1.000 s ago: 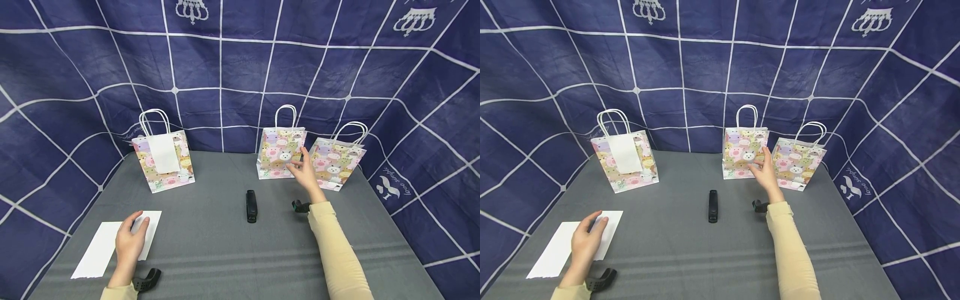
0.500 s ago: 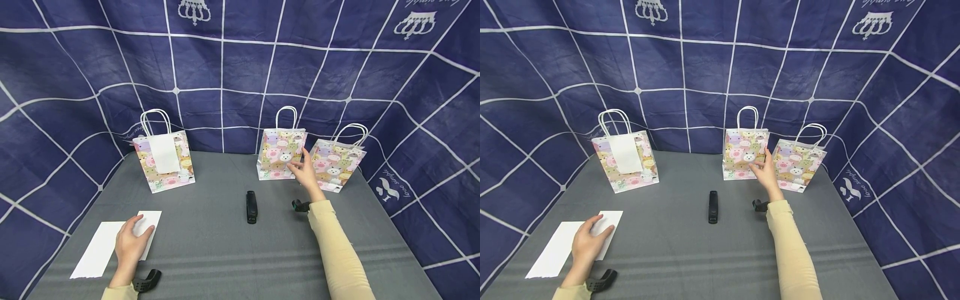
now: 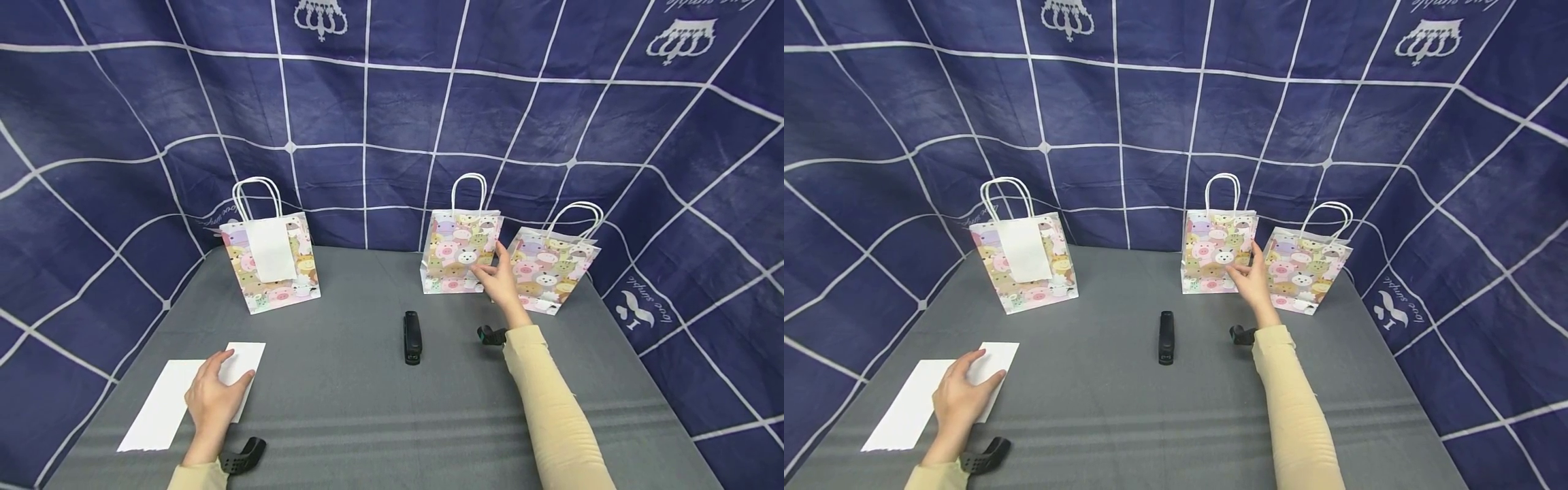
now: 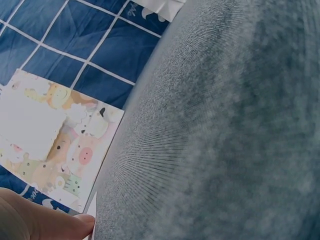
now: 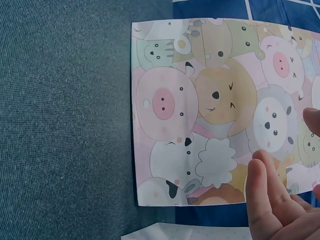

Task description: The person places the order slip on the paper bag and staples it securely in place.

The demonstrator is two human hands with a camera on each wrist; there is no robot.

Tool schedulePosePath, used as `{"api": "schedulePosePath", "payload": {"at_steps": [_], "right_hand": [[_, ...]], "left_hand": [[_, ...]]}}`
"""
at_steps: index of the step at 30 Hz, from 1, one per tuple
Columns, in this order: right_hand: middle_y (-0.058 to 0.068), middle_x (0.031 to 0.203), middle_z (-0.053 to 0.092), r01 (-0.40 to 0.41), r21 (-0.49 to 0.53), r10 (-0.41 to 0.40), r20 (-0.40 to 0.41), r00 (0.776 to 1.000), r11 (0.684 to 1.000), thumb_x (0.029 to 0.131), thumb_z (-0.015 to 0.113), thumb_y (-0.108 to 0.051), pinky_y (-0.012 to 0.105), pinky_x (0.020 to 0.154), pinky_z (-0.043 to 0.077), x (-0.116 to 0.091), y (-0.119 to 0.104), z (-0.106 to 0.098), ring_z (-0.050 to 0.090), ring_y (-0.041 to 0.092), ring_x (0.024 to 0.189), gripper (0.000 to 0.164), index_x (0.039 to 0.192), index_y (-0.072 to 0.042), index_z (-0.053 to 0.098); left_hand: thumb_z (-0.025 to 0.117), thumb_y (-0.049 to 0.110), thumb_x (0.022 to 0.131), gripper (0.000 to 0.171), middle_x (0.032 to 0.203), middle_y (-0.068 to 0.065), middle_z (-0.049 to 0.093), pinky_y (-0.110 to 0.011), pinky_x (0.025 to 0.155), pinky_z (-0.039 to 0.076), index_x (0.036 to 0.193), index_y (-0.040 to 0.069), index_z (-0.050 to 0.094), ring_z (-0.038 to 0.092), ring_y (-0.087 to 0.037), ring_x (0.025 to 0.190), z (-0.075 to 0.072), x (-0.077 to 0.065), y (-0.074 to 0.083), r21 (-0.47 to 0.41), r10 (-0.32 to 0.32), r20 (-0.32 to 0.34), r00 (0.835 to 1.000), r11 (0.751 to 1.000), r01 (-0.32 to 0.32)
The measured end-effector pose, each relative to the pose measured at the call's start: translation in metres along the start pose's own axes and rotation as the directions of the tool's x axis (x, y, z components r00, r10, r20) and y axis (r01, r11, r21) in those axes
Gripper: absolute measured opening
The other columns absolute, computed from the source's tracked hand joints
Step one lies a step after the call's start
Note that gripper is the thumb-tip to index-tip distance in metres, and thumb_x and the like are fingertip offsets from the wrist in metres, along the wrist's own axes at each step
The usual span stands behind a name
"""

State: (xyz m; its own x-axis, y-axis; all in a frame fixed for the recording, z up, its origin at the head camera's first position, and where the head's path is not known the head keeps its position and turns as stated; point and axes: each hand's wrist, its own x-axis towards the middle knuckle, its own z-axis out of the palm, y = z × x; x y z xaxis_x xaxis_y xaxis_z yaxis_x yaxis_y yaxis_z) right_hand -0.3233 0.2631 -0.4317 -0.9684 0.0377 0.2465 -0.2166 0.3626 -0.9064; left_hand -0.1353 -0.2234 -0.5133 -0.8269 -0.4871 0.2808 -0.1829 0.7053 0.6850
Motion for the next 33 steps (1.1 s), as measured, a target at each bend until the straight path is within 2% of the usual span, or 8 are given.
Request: {"api": "schedulePosePath", "payload": {"at_steps": [6, 10, 14, 18, 21, 25, 28, 33], "right_hand": [[0.024, 0.149, 0.018, -0.045, -0.003, 0.045, -0.009, 0.999, 0.999, 0.091, 0.058, -0.004, 0.011, 0.074, 0.041, -0.004, -0.014, 0.001, 0.049, 0.044, 0.114, 0.076, 0.147, 0.001, 0.007], [0.024, 0.143, 0.026, -0.038, -0.001, 0.038, -0.043, 0.998, 0.999, 0.092, 0.057, -0.005, 0.009, 0.067, 0.042, 0.000, -0.005, 0.003, 0.053, 0.041, 0.110, 0.071, 0.147, 0.002, 0.013], [0.025, 0.135, 0.033, -0.034, -0.030, 0.032, -0.060, 0.998, 0.999, 0.093, 0.053, -0.006, 0.012, 0.064, 0.044, 0.000, -0.004, 0.005, 0.057, 0.036, 0.101, 0.060, 0.143, 0.006, 0.021], [0.025, 0.125, 0.039, -0.015, -0.035, 0.013, -0.066, 0.998, 0.999, 0.096, 0.046, -0.004, 0.028, 0.072, 0.052, 0.000, -0.005, 0.006, 0.062, 0.034, 0.093, 0.046, 0.136, 0.010, 0.029], [0.025, 0.122, 0.043, -0.015, -0.007, 0.014, -0.084, 0.996, 1.000, 0.097, 0.045, -0.004, 0.037, 0.077, 0.052, 0.000, -0.005, 0.008, 0.065, 0.025, 0.083, 0.040, 0.132, 0.011, 0.032], [0.022, 0.115, 0.045, -0.034, 0.042, 0.038, -0.116, 0.992, 0.999, 0.098, 0.044, -0.006, 0.024, 0.072, 0.052, 0.000, -0.004, 0.009, 0.061, 0.004, 0.069, 0.035, 0.126, 0.012, 0.036], [0.020, 0.108, 0.048, -0.033, 0.065, 0.042, -0.147, 0.988, 0.997, 0.099, 0.044, -0.008, 0.017, 0.067, 0.051, -0.001, -0.003, 0.010, 0.058, -0.002, 0.062, 0.030, 0.120, 0.013, 0.039], [0.019, 0.099, 0.054, -0.018, 0.065, 0.032, -0.217, 0.976, 0.998, 0.098, 0.048, -0.011, 0.022, 0.065, 0.053, -0.002, -0.001, 0.011, 0.058, -0.003, 0.057, 0.027, 0.112, 0.012, 0.046]], "left_hand": [[0.076, 0.007, 0.068, 0.051, 0.125, -0.024, 0.051, -0.058, 0.089, 0.028, 0.115, 0.001, 0.058, 0.044, -0.042, 0.116, 0.001, 0.000, -0.001, -0.020, 0.004, -0.005, 1.000, 1.000, -0.004], [0.076, 0.005, 0.068, 0.051, 0.126, -0.024, 0.051, -0.058, 0.090, 0.027, 0.116, 0.000, 0.059, 0.043, -0.042, 0.118, 0.001, 0.000, 0.001, -0.043, -0.004, -0.007, 1.000, 0.999, 0.003], [0.077, 0.002, 0.066, 0.055, 0.127, -0.025, 0.050, -0.059, 0.091, 0.027, 0.117, 0.000, 0.058, 0.042, -0.043, 0.118, 0.001, 0.000, 0.001, -0.065, -0.002, -0.013, 1.000, 0.998, 0.001], [0.078, -0.001, 0.062, 0.060, 0.128, -0.026, 0.048, -0.057, 0.094, 0.027, 0.119, 0.001, 0.058, 0.040, -0.046, 0.118, 0.000, 0.000, 0.000, -0.090, 0.000, -0.034, 0.999, 0.996, -0.003], [0.079, -0.002, 0.060, 0.064, 0.131, -0.028, 0.045, -0.056, 0.096, 0.026, 0.120, 0.002, 0.057, 0.037, -0.048, 0.118, -0.001, 0.000, 0.001, -0.099, -0.015, -0.047, 0.999, 0.995, 0.011], [0.079, -0.002, 0.061, 0.066, 0.128, -0.028, 0.047, -0.053, 0.096, 0.026, 0.122, 0.002, 0.055, 0.038, -0.048, 0.116, -0.002, -0.001, 0.003, -0.089, -0.041, -0.046, 0.998, 0.995, 0.037], [0.078, -0.001, 0.062, 0.067, 0.125, -0.028, 0.051, -0.052, 0.094, 0.027, 0.124, 0.002, 0.053, 0.039, -0.047, 0.113, -0.002, -0.001, 0.003, -0.087, -0.054, -0.042, 0.998, 0.995, 0.050], [0.076, -0.003, 0.063, 0.072, 0.119, -0.025, 0.055, -0.052, 0.090, 0.029, 0.129, 0.002, 0.048, 0.042, -0.043, 0.110, 0.000, -0.002, 0.002, -0.110, -0.056, -0.040, 0.998, 0.993, 0.051]]}}
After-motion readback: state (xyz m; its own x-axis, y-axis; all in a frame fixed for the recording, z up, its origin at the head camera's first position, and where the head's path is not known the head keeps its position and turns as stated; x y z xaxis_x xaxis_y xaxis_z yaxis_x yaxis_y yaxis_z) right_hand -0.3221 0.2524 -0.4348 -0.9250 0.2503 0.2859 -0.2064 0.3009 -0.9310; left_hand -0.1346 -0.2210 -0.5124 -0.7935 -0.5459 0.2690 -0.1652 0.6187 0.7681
